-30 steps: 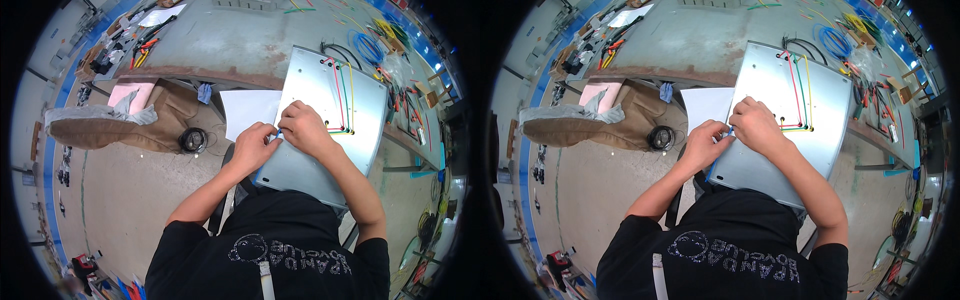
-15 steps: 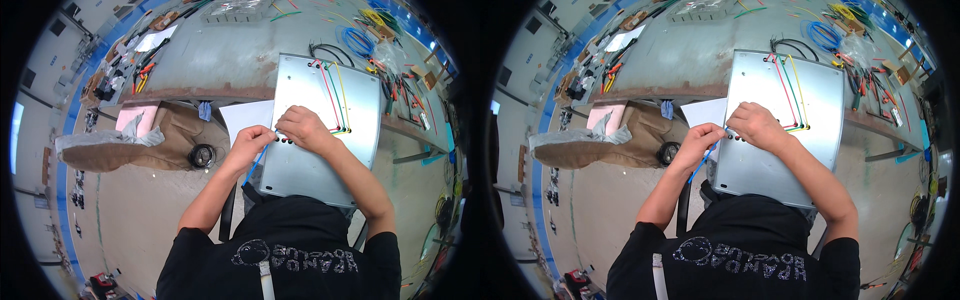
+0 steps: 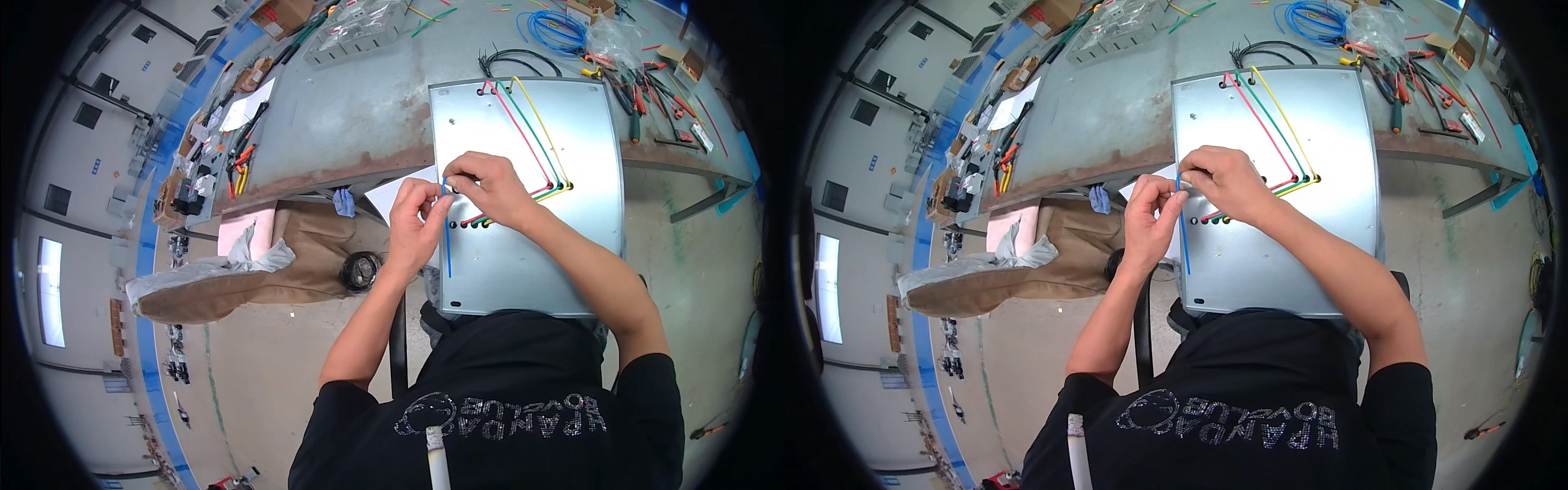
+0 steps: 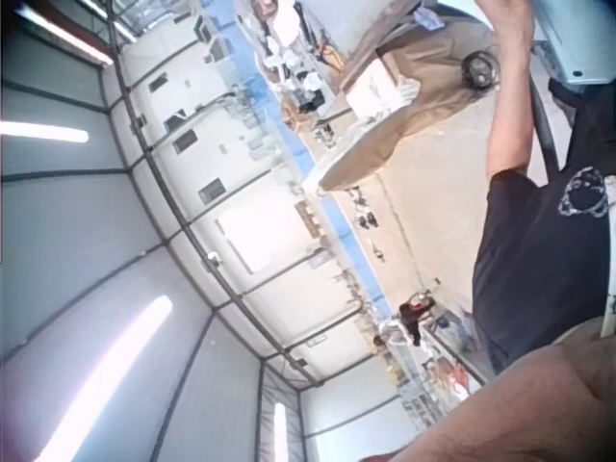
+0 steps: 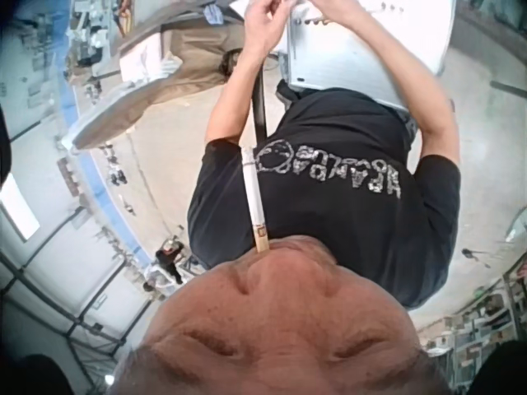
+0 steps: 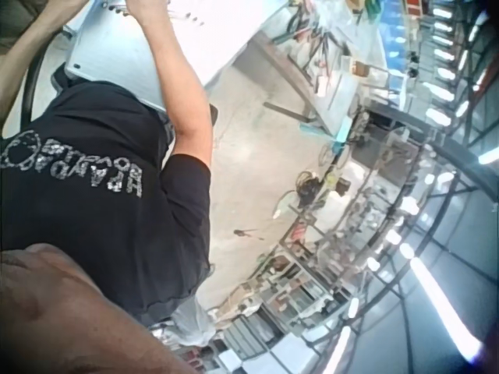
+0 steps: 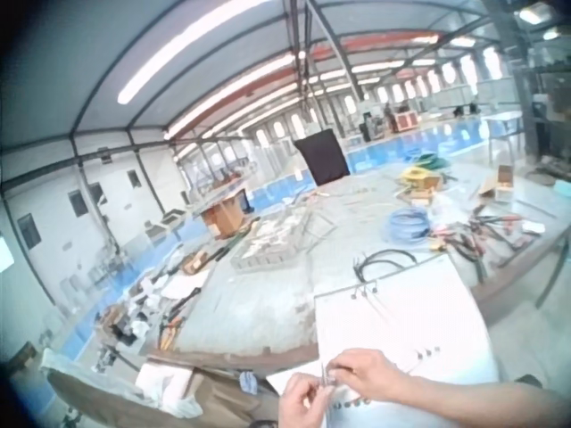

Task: The person routes colored wires through holes in a metal electrical enclosure and connects them to terminals on a circuit breaker and other components. They use pliers to strip wire ends and a screwdriver to tighten connections.

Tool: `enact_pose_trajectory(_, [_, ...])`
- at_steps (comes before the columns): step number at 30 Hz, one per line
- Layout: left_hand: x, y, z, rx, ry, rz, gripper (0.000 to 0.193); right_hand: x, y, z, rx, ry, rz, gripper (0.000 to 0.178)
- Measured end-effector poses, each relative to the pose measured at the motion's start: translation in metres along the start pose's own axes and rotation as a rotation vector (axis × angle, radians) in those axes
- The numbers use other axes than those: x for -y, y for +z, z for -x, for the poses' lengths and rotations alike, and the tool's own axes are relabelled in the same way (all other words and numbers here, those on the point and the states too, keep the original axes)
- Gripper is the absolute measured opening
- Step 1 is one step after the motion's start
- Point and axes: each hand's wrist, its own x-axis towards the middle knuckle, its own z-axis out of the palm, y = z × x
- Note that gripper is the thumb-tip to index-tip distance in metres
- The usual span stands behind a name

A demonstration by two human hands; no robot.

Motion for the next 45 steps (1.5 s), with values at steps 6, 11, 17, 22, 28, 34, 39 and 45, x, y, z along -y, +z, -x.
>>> enact_pose_trajectory(6, [-0.014, -0.028, 0.017, 0.397, -0.518, 0.251, 0.011, -0.004, 0.007, -0.001, -0.029, 0.083, -0.070, 0.010])
enact_pose_trajectory(11, [-0.015, -0.044, 0.020, 0.523, -0.570, 0.324, 0.013, -0.003, 0.005, -0.003, -0.014, 0.175, -0.080, 0.010])
enact_pose_trajectory(17, [0.000, -0.026, 0.004, 0.415, -0.204, 0.002, 0.013, -0.001, 0.001, -0.009, -0.010, 0.316, -0.219, 0.015])
enact_pose_trajectory(22, [0.005, -0.020, -0.004, 0.300, -0.077, -0.077, 0.015, -0.004, -0.001, -0.010, -0.023, 0.342, -0.222, 0.016])
enact_pose_trajectory(28, [0.002, -0.019, -0.008, 0.284, -0.075, -0.076, 0.015, -0.008, 0.002, -0.009, -0.050, 0.342, -0.264, 0.017])
enact_pose_trajectory(34, [0.006, -0.019, -0.002, 0.271, -0.017, -0.149, 0.014, 0.000, 0.001, -0.010, -0.005, 0.381, -0.257, 0.017])
enact_pose_trajectory(39, [0.017, -0.012, 0.013, 0.261, 0.041, -0.200, 0.011, -0.002, -0.006, -0.002, 0.130, 0.294, -0.343, 0.028])
enact_pose_trajectory(45, [0.032, -0.020, 0.027, 0.244, -0.305, 0.136, 0.036, 0.023, -0.006, 0.005, 0.239, 0.081, 0.108, 0.050])
